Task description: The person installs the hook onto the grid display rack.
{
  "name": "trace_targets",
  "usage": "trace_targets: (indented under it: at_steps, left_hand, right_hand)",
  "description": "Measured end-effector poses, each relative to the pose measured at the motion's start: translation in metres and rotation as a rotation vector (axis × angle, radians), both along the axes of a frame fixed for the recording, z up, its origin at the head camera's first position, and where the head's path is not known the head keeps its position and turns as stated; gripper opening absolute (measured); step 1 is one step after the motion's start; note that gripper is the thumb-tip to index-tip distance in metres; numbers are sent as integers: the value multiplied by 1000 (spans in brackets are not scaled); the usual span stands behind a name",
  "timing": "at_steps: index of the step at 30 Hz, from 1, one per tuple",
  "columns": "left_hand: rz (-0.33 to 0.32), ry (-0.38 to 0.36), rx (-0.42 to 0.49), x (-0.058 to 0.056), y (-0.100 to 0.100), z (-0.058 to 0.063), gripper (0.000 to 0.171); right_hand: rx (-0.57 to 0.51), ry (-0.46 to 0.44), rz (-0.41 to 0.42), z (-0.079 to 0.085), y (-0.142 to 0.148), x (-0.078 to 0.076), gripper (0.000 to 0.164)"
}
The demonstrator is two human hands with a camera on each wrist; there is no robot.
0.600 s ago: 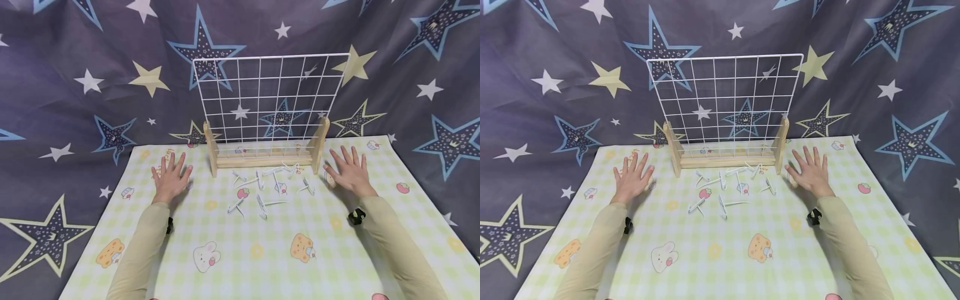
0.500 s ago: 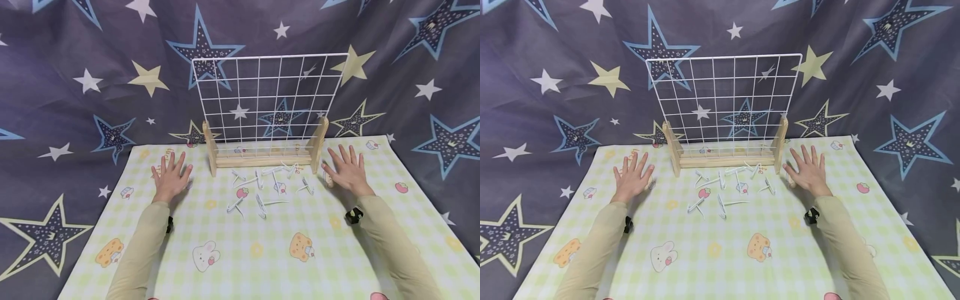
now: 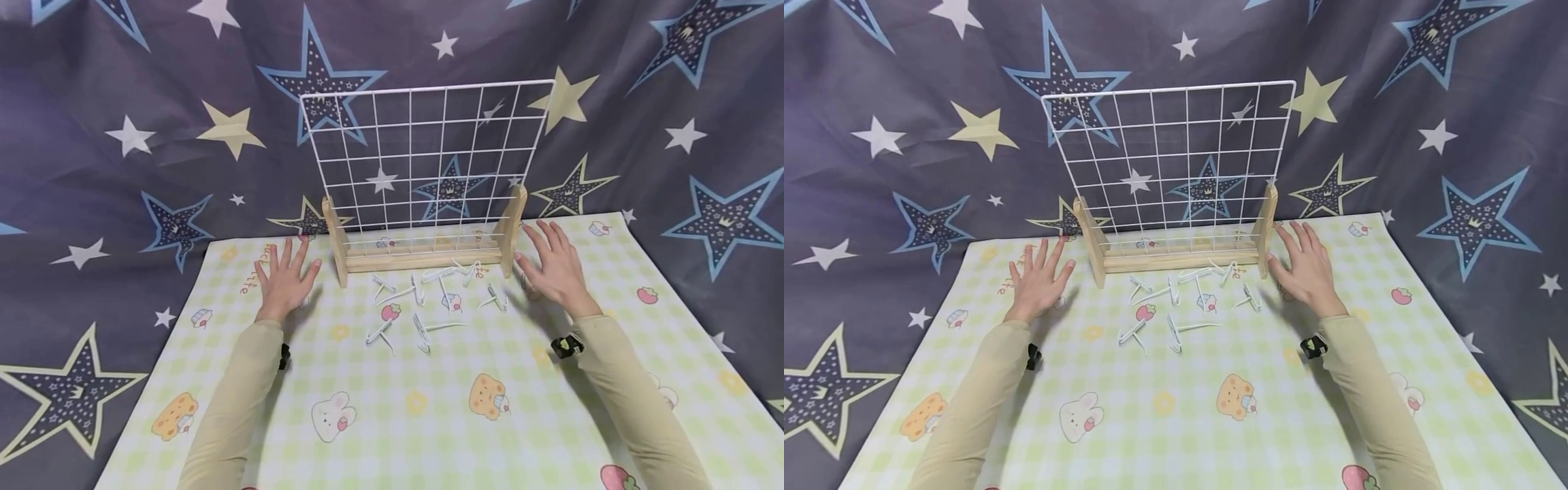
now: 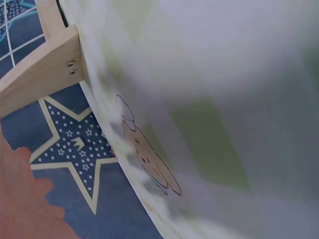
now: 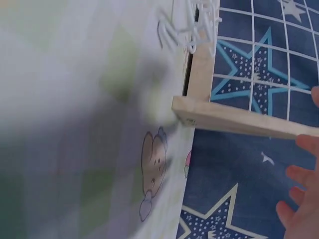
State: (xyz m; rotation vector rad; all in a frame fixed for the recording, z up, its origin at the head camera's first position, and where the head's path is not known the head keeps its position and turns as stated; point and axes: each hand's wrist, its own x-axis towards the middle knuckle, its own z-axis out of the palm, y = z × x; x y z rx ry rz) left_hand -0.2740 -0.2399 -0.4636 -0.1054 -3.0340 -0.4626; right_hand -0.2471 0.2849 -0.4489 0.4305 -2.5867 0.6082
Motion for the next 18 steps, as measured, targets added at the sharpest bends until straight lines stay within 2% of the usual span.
trace_targets:
  at_steps: [7, 13, 18]
  left_hand:
    - [-29, 65, 44, -8, 10, 3, 70]
    - [-64, 126, 81, -16, 17, 24, 69]
    - [-88, 155, 145, -24, 20, 42, 70]
  right_hand:
    - [-55, 99, 113, -5, -17, -2, 51]
    - [-120, 205, 182, -8, -32, -5, 48]
    - [-163, 196, 237, -8, -48, -1, 48]
